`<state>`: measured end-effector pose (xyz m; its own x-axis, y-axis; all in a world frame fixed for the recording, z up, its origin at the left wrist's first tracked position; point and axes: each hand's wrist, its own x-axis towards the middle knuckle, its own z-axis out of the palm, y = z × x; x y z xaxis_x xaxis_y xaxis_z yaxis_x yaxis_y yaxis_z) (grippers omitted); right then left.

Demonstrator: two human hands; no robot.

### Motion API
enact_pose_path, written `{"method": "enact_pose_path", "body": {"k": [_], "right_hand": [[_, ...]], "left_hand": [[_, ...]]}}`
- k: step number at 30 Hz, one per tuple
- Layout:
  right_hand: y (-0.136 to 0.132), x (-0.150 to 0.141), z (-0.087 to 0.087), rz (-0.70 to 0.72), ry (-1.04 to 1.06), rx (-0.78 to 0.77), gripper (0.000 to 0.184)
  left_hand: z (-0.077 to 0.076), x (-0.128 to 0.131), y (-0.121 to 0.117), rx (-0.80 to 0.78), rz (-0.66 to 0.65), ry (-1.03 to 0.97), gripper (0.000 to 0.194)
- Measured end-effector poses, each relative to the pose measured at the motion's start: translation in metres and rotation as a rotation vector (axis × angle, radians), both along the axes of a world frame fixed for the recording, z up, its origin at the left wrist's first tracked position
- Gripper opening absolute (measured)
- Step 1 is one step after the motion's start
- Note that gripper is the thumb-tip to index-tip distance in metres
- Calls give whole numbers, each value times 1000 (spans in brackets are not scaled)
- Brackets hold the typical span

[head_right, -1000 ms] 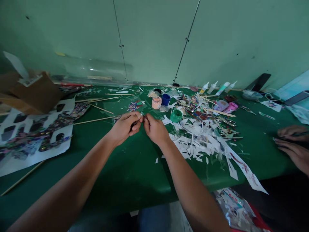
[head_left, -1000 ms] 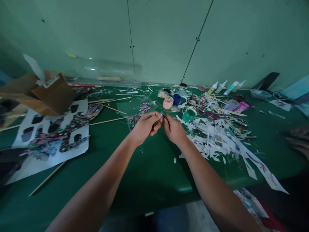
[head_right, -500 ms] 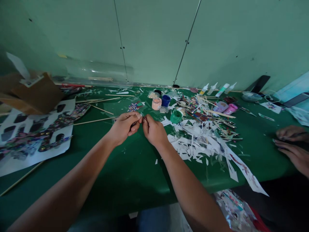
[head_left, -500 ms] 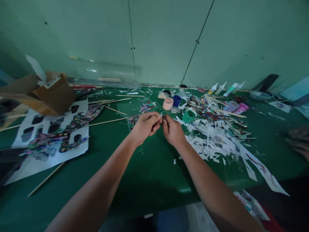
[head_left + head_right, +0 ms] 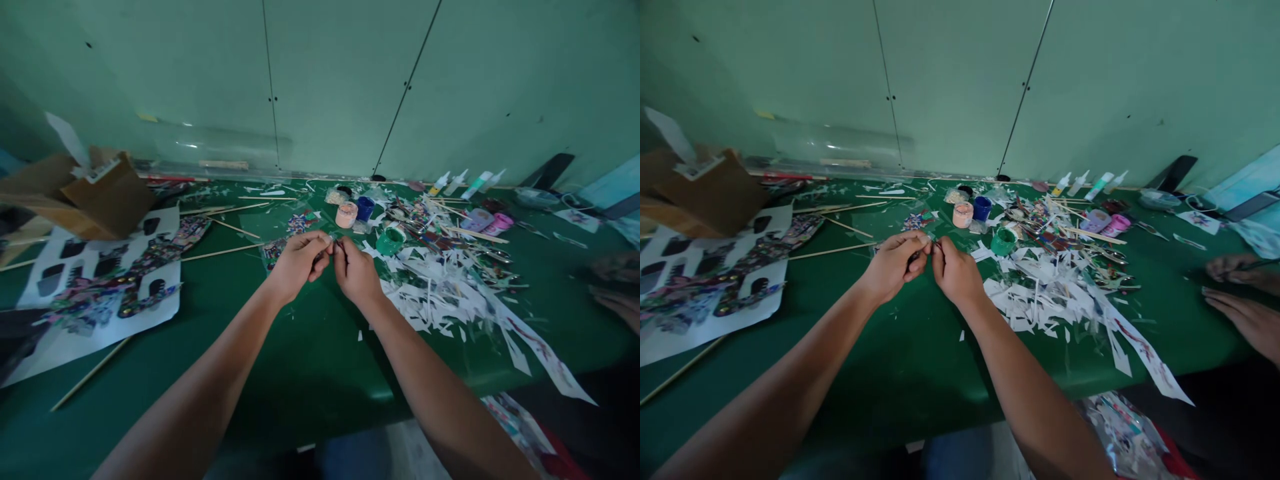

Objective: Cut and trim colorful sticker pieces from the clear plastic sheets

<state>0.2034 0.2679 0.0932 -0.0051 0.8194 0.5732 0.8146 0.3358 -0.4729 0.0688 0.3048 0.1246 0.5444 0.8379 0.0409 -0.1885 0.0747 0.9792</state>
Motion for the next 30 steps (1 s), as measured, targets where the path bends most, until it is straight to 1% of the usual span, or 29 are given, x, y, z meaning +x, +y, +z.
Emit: {"method": "enact_pose_path", "body": {"k": [6,13,19,25,28,30], "right_hand": [[1,3,-1,21,-15,-41,18],[1,0,-1,-22,-60,-62,20],[1,1,-2,-53,-126,-65,19],[2,2,-2,-108,-197,-31,23],[5,7,-3,-156,-158,-93,24],[9,12,-4,-156,-36,-112,25]], "left_hand": [[0,-1,0,31,-7,39,24],[2,-2,0,50,-10,91,25],[1,-4,3,-2,-48,83,25],[-1,-5,4,-76,-89,20,24],[1,-5,2,-68,-130,8,24],[3,-5,1,-32,-156,61,25]]}}
